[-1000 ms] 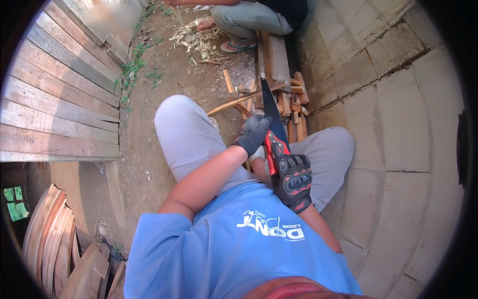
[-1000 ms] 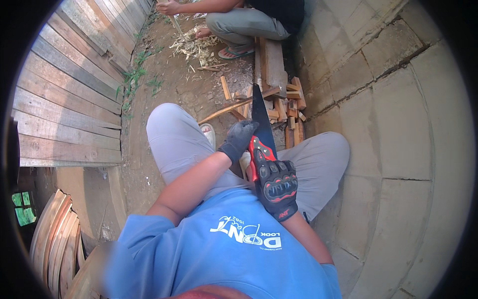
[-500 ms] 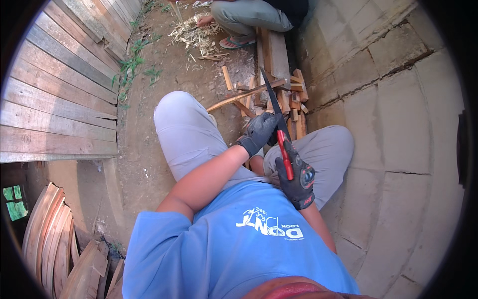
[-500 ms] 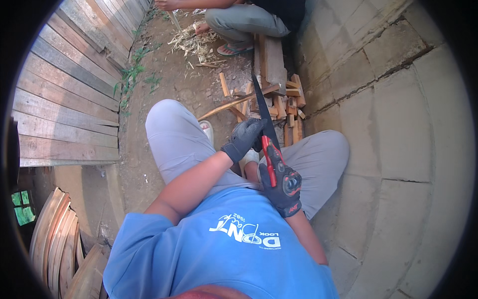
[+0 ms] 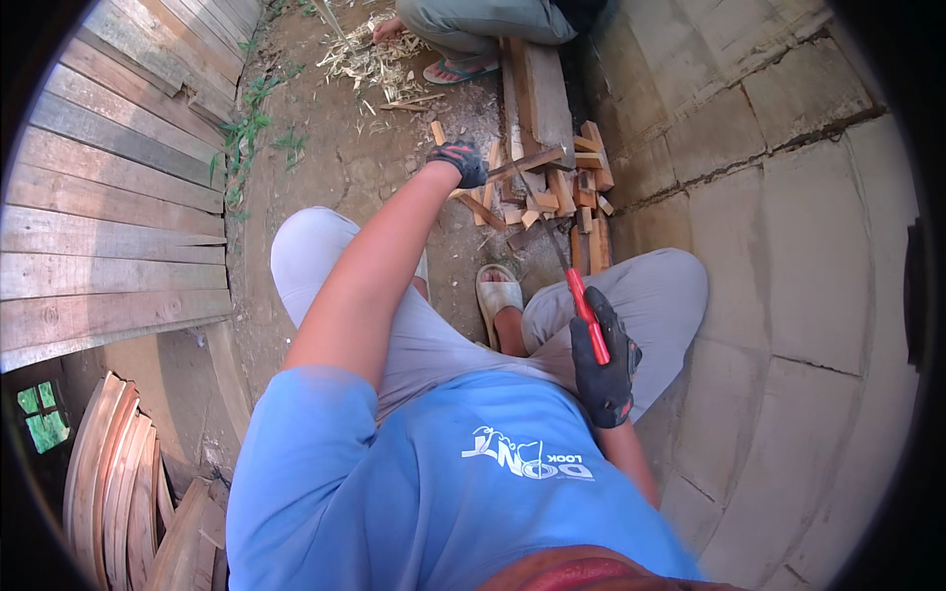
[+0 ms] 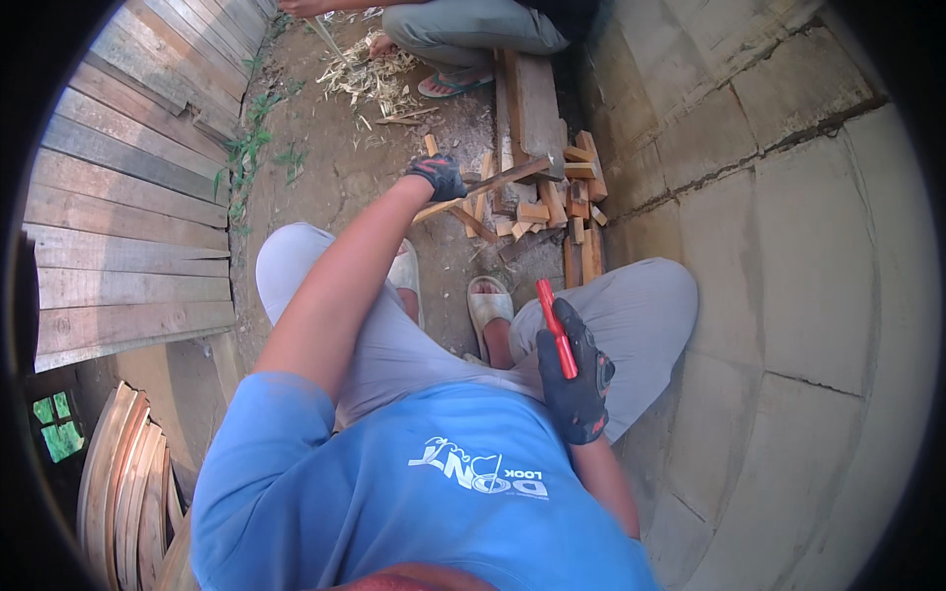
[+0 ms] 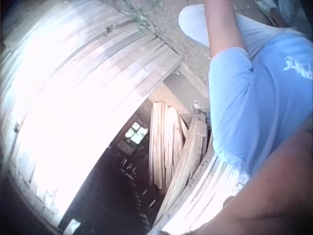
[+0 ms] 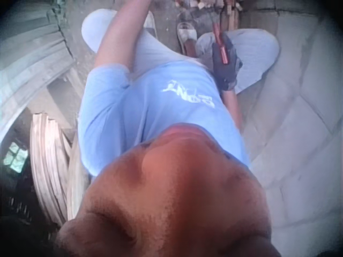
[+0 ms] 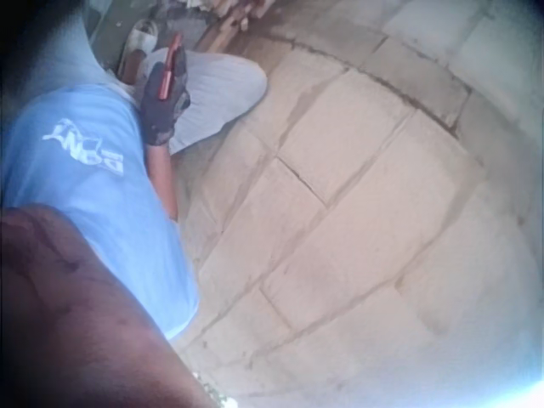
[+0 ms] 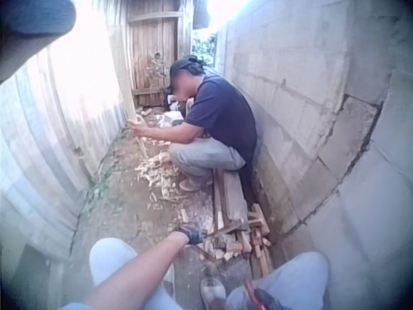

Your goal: The person sits on the ground and uses a hand saw to cut a thin wooden stick. They hold the stick with one hand and saw with the other, producing small wood shavings. Another person is visible in the background working with similar materials.

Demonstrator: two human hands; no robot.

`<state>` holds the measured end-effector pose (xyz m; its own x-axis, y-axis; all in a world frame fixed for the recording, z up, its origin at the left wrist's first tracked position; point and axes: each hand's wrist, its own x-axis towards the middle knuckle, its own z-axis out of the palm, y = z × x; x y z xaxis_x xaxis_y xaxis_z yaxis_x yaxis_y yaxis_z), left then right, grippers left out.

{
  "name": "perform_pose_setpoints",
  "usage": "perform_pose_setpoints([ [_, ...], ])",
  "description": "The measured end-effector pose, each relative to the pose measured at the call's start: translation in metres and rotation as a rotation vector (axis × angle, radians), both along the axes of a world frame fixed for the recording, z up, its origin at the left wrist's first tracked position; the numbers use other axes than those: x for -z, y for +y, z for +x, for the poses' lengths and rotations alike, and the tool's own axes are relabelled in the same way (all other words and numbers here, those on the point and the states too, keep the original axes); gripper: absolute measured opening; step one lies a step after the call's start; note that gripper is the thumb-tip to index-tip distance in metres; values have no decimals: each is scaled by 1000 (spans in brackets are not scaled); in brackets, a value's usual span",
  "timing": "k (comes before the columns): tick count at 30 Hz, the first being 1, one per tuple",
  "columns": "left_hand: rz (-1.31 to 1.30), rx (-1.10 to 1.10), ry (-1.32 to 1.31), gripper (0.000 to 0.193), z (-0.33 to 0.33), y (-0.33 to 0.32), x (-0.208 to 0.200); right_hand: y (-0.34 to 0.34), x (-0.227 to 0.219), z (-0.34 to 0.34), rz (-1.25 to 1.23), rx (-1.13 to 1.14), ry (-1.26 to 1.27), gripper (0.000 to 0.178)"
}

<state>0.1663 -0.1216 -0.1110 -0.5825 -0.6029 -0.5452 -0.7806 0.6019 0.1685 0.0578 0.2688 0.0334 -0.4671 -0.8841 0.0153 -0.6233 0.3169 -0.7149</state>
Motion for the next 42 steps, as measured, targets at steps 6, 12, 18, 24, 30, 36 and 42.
perform_pose_setpoints([
  [6, -17, -238, 175, 59, 22, 5, 153, 7, -12, -7, 52, 44, 34, 43],
  [12, 74, -222, 56, 49, 24, -12, 207, 11, -24, -13, 105, 120, -8, 43],
  [18, 48, -45, 20, 52, 31, -1, 197, 10, -26, -19, 35, 61, 67, 42],
  [24, 43, -135, 223, 72, 41, 11, 92, 16, -23, -18, 64, 183, -141, 45],
  [30, -27, -9, 191, 48, 68, 16, 12, 9, -11, -10, -36, 186, -244, 44],
  [36, -116, 9, 93, 44, 85, 58, -31, 3, -13, 1, -40, 205, -364, 44],
  [42, -232, -17, -53, 40, 94, 64, -13, 14, 23, 3, -56, 289, -642, 44],
])
